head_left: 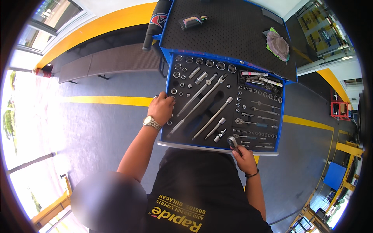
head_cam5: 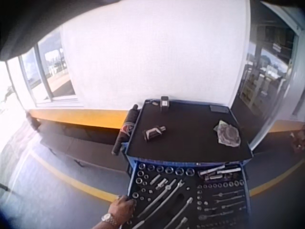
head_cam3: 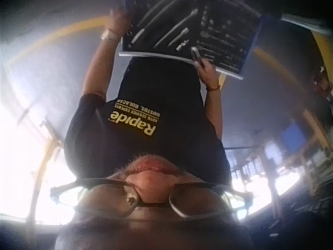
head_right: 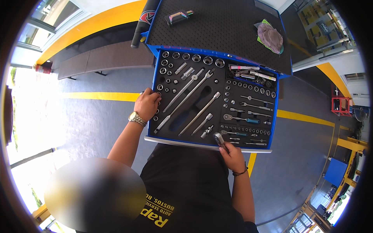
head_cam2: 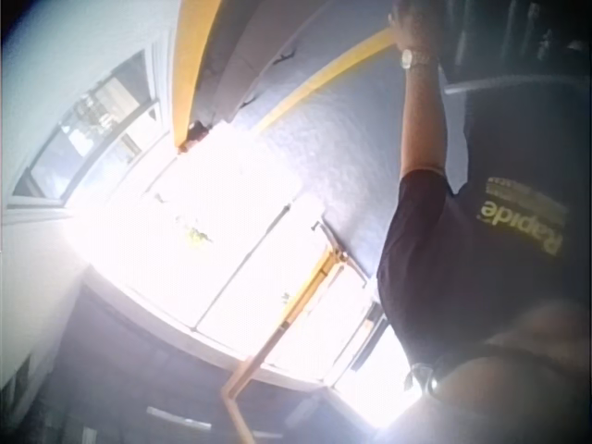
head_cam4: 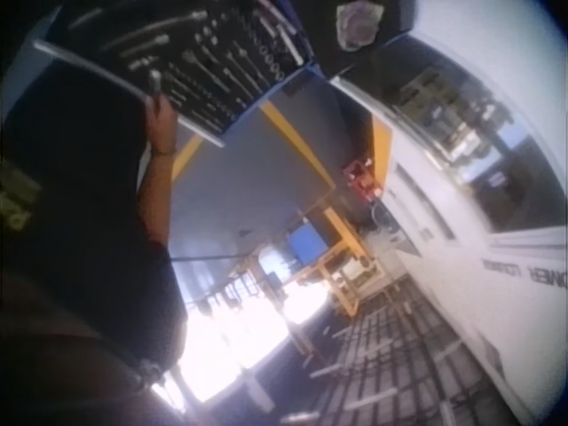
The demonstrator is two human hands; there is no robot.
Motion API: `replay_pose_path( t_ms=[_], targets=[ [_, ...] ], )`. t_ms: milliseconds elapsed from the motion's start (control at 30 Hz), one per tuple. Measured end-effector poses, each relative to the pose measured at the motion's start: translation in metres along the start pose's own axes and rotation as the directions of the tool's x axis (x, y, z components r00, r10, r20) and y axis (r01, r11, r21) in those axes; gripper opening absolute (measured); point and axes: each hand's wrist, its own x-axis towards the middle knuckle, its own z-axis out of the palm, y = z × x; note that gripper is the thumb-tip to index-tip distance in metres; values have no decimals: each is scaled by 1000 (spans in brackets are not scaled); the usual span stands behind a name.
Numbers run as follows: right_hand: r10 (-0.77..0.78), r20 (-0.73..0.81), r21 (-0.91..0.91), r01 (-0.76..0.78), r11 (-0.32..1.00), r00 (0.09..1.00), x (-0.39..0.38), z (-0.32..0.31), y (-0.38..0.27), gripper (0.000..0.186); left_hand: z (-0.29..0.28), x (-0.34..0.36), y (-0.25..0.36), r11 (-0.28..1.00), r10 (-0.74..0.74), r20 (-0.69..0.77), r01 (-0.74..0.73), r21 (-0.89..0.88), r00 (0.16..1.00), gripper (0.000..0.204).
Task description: The person selects a socket and wrench from a tool chest, then walks through a garage to a blue motorcycle. They use the tools to loosen and remove a bolt from the motorcycle's undercarriage, then place the bolt on a nearby workbench.
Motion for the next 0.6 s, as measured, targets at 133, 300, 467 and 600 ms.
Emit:
replay_pose_path(
  t_ms=[133, 300, 467, 600],
  targets=[
    [101, 35, 82, -103, 991, 994, -4, -2, -6, 23, -19, -1, 10, 917, 10, -162, -73, -393, 987, 9],
    [95, 65, 162, -104, 981, 993, -3, -6, -19, 25, -75, -10, 39, 349, 103, -40, -74, -934, 994, 7],
    [-24, 69, 94, 18, 995, 997, 3, -15, -30, 28, -89, -13, 61, -30, 339, -182, -183, -983, 923, 9],
    [-73, 84, 53, 69, 996, 994, 6, -26, -47, 28, -81, -26, 76, -455, 381, -190, 4, -890, 905, 15]
  ],
)
